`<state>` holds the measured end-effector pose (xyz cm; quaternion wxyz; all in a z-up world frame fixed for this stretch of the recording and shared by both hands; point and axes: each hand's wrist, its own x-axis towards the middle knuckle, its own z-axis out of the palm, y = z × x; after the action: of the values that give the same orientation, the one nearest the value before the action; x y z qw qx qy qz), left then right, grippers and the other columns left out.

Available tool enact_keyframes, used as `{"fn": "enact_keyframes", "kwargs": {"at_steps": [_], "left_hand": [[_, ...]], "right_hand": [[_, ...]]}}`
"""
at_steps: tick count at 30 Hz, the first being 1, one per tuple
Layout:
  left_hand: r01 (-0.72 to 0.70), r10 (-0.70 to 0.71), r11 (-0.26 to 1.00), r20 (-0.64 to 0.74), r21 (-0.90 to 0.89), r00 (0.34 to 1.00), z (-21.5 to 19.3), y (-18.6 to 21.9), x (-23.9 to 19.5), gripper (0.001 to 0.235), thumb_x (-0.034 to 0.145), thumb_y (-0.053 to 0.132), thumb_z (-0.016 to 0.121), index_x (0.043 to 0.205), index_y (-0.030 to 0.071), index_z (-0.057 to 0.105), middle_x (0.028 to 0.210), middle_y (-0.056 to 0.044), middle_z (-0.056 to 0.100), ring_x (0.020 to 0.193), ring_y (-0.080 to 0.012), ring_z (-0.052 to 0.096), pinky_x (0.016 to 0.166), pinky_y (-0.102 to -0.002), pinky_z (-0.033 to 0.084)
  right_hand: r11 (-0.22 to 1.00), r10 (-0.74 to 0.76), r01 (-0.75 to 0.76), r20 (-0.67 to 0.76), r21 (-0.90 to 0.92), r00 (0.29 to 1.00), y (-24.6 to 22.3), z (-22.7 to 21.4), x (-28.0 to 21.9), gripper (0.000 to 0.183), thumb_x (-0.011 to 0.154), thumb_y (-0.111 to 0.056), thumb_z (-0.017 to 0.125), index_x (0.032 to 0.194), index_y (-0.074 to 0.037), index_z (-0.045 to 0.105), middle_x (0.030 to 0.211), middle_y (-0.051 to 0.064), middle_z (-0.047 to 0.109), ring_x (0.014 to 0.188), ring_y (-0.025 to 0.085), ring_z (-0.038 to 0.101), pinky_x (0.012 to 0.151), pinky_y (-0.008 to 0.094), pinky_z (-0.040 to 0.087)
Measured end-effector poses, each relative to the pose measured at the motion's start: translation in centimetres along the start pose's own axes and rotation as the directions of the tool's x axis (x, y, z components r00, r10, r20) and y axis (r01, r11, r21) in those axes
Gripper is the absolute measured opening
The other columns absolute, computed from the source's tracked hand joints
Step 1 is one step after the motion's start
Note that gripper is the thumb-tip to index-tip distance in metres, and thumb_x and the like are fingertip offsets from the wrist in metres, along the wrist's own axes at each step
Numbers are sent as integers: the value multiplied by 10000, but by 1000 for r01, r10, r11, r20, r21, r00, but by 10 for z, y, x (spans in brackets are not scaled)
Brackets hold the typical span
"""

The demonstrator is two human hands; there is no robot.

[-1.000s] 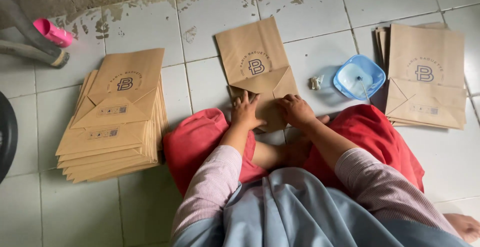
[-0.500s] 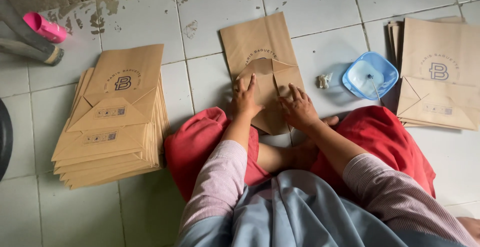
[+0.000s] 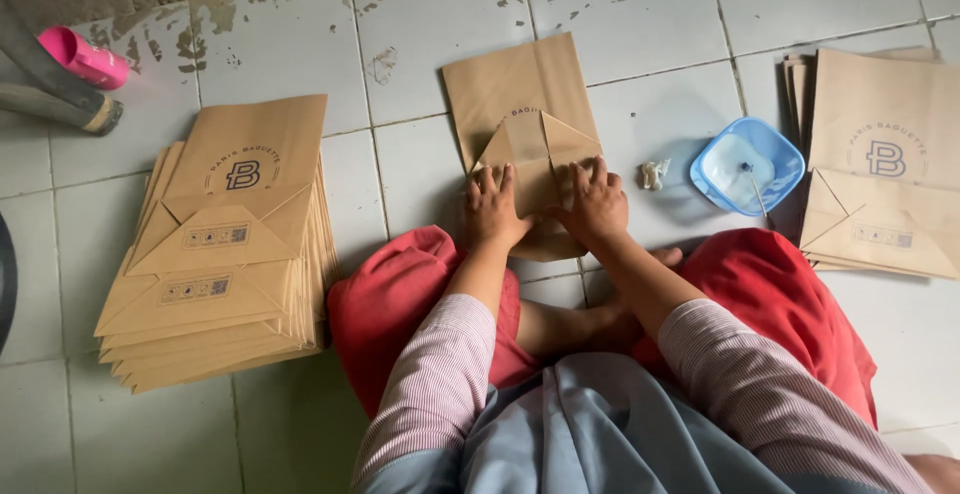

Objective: The person sits on the floor and assembles flat paper bags by folding the bottom flaps and applying glue with a brush to seal them. They repeatedly pick up a flat bag, fold it into shape, apply adhesive to the seams, and press the flaps together to form a finished bag.

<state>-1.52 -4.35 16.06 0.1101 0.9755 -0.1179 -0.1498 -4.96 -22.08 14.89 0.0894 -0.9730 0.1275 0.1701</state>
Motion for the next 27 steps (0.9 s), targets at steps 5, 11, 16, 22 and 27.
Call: {"fn": "enact_keyframes", "kwargs": {"at_steps": [5, 11, 16, 22, 27], "left_hand": [[9, -9, 1000, -7, -10, 1000, -2, -1, 4, 1014, 700, 519, 837, 1559, 189, 412, 1533, -146, 368, 1397, -422, 397, 1068, -510, 450], [22, -21, 999, 26, -30, 999, -6, 3, -7, 969, 722, 474, 808, 1563, 202, 410, 1544, -145, 360, 1362, -415, 442, 1024, -501, 480], [39, -37, 996, 21, -86, 999, -11, 7, -3, 903, 737, 398, 756, 1555, 198, 428, 1555, -174, 341, 1369, -448, 419, 1048, -541, 449], [8, -29, 971, -87, -238, 996, 21, -2, -2, 748, 758, 301, 627, 1494, 230, 515, 1554, -218, 364, 1424, -490, 381, 1105, -601, 403], [17, -34, 963, -58, -270, 998, 30, 0, 3, 537, 906, 242, 514, 1386, 455, 623, 1671, -166, 270, 1527, -486, 257, 1148, -659, 328]], "right_hand": [[992, 3, 1, 26, -123, 1000, -6, 3, 11, 937, 822, -693, 725, 1571, -228, 408, 1557, 185, 373, 1304, 398, 491, 881, 449, 611], [992, 4, 5, 66, -129, 998, -1, 5, 12, 868, 877, -671, 682, 1559, -200, 423, 1496, 172, 423, 1241, 386, 523, 788, 430, 643], [991, -2, 14, 86, -130, 996, -2, -1, 21, 843, 924, -623, 649, 1587, -164, 404, 1505, 192, 417, 1249, 398, 509, 815, 428, 651], [992, -63, 67, 37, -106, 997, 5, 17, 27, 869, 885, -661, 653, 1553, -159, 417, 1377, 176, 460, 1163, 432, 533, 793, 425, 652], [876, -268, 258, 33, -407, 963, 11, 44, 49, 688, 938, -508, 517, 1526, -152, 467, 1360, 125, 478, 1163, 418, 485, 856, 490, 534]]}}
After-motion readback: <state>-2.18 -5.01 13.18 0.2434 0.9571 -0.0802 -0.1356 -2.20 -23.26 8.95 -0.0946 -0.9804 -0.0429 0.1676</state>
